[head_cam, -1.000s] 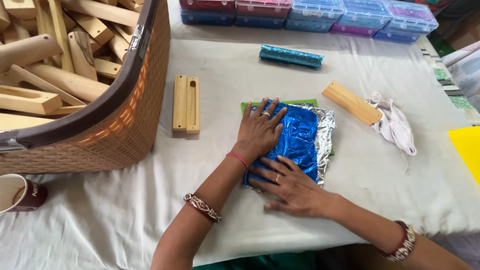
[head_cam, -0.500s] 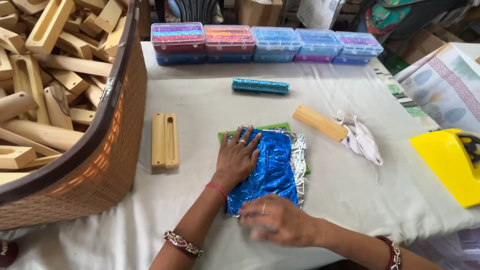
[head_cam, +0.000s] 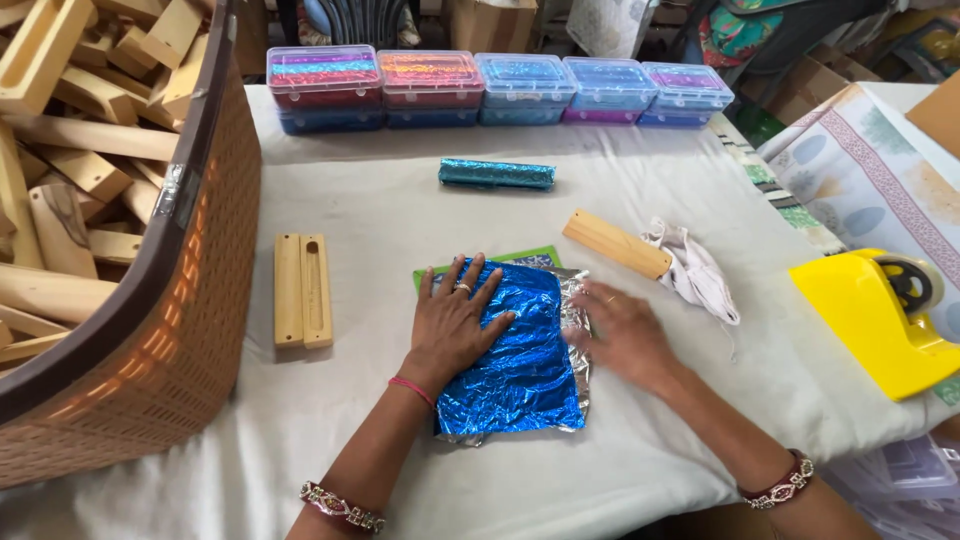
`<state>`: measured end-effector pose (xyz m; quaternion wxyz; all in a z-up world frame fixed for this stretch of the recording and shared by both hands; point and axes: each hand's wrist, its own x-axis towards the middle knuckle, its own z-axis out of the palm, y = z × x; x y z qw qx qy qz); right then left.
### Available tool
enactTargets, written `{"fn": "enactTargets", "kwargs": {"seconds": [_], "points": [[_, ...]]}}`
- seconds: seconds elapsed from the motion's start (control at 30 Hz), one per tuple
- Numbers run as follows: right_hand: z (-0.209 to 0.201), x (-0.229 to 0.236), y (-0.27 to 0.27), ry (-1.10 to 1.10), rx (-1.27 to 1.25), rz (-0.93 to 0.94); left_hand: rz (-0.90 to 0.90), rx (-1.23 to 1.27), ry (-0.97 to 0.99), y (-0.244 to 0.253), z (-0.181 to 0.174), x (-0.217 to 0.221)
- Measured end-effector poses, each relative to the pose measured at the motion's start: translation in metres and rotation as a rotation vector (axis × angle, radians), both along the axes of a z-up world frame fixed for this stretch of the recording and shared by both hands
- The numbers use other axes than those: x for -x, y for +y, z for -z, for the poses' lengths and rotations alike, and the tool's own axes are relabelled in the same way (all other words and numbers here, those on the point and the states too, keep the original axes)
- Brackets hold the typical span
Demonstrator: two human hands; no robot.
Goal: Cleaning and wiping wooden components with a cloth during assembly or finishing.
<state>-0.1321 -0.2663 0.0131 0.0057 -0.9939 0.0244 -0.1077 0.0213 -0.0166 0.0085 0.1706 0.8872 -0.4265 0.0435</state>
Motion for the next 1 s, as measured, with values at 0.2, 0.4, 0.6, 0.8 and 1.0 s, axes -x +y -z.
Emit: {"fn": "enactTargets", "kwargs": {"seconds": [0.2, 0.4, 0.6, 0.8, 1.0], "points": [[-0.037, -0.030, -0.077, -0.251, -0.100, 0.155, -0.013, 0.000, -0.007, 0.000, 0.007, 0.000], [-0.054, -0.055, -0.086, 0.048, -0.264, 0.368, -0.021, -0.019, -0.002, -0.001, 0.008, 0.000], [-0.045, -0.059, -0.092, 0.121, -0.229, 0.429, -0.021, -0.032, 0.008, -0.002, 0.008, -0.001], [-0.037, -0.062, -0.108, 0.106, -0.230, 0.365, -0.022, -0.024, 0.012, -0.002, 0.010, -0.001], [-0.043, -0.066, -0.104, 0.165, -0.197, 0.417, -0.024, -0.026, 0.026, -0.003, 0.011, -0.001]]}}
